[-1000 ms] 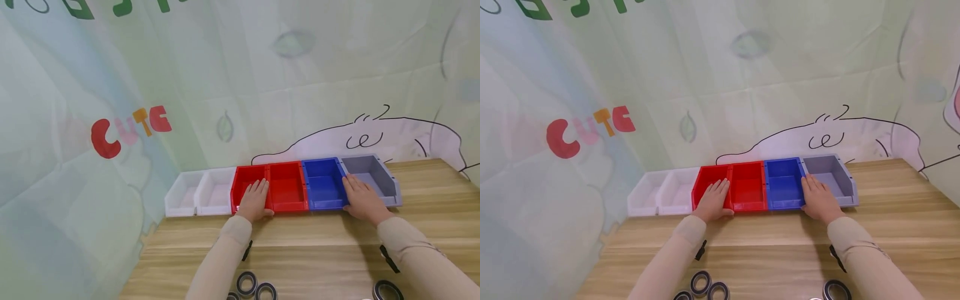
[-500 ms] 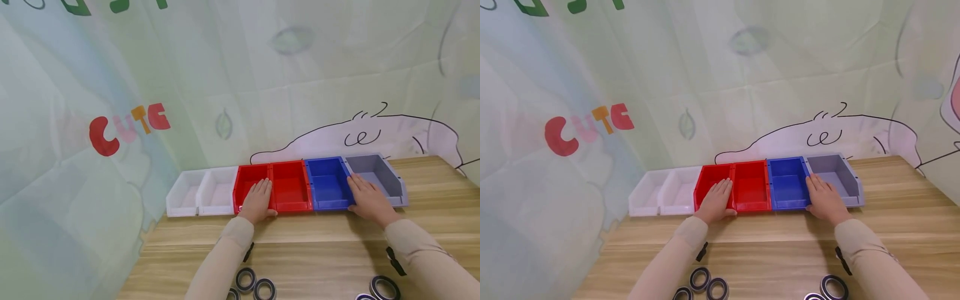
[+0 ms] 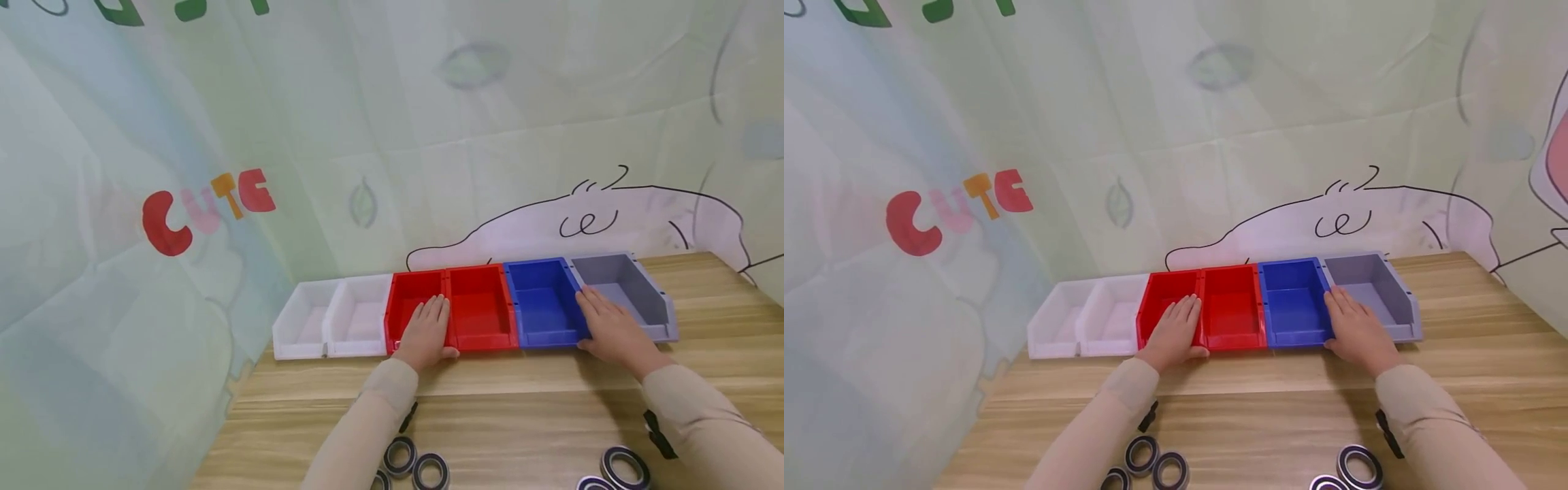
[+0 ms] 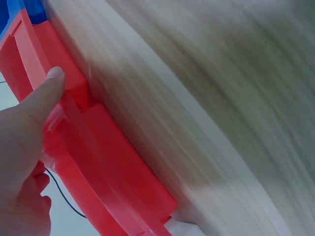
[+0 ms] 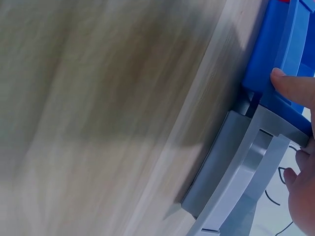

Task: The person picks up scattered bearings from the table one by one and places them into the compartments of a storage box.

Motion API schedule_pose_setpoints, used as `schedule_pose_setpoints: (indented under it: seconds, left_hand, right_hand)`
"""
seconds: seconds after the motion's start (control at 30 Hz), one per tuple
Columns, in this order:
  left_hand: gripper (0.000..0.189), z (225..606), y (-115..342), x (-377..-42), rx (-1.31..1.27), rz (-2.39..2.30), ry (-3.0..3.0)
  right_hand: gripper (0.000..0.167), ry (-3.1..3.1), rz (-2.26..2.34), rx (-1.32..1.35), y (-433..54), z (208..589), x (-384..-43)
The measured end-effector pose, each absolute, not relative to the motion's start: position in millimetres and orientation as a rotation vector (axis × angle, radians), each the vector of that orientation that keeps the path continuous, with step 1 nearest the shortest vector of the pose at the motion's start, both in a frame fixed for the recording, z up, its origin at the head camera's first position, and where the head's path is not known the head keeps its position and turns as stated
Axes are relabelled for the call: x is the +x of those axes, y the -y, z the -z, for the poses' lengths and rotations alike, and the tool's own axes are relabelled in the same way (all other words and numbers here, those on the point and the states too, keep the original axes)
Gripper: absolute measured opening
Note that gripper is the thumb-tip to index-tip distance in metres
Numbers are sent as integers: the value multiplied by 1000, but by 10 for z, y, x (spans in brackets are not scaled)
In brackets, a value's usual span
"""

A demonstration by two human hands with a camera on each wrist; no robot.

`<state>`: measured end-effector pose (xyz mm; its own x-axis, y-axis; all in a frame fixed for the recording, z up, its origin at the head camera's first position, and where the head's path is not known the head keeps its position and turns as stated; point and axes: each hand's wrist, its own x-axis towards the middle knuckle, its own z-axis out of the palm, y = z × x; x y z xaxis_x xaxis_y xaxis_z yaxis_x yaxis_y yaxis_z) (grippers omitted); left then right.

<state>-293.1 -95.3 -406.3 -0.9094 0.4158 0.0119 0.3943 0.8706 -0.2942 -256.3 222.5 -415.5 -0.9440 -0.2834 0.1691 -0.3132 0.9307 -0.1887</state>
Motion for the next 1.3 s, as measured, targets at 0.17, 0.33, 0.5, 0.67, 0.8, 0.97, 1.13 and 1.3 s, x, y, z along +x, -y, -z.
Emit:
schedule_pose_setpoints:
  seconds: [0.17, 0.33, 0.5, 0.67, 0.8, 0.97, 1.13, 1.3]
  left_hand:
    - [101, 4077, 909, -2858, -668, -471, 2945]
    - [101, 4060, 868, -2810, -672, -478, 2935]
    - [101, 4060, 838, -2763, -693, -420, 2946]
    - [100, 4052, 809, -2711, -718, -383, 2951]
    - [100, 4023, 787, -2678, -729, -386, 2963]
    - [99, 4008, 774, -2666, -732, -401, 2954]
    - [99, 4004, 727, -2633, -750, -390, 2943]
    - [100, 3990, 656, -2582, -766, -386, 2952]
  right_hand:
    - [85, 2951, -328, 470, -2294, 4181, -2495]
    - [84, 2927, -327, 469, -2343, 4202, -2446]
    - [85, 2913, -318, 453, -2391, 4222, -2389]
    - [85, 2891, -308, 453, -2441, 4250, -2315]
    - [85, 2866, -309, 460, -2468, 4267, -2260]
    - [85, 2836, -322, 466, -2486, 4274, -2227]
    - [87, 2821, -328, 464, -2540, 4269, -2170]
    - [87, 2780, -314, 471, -2627, 4304, -2098]
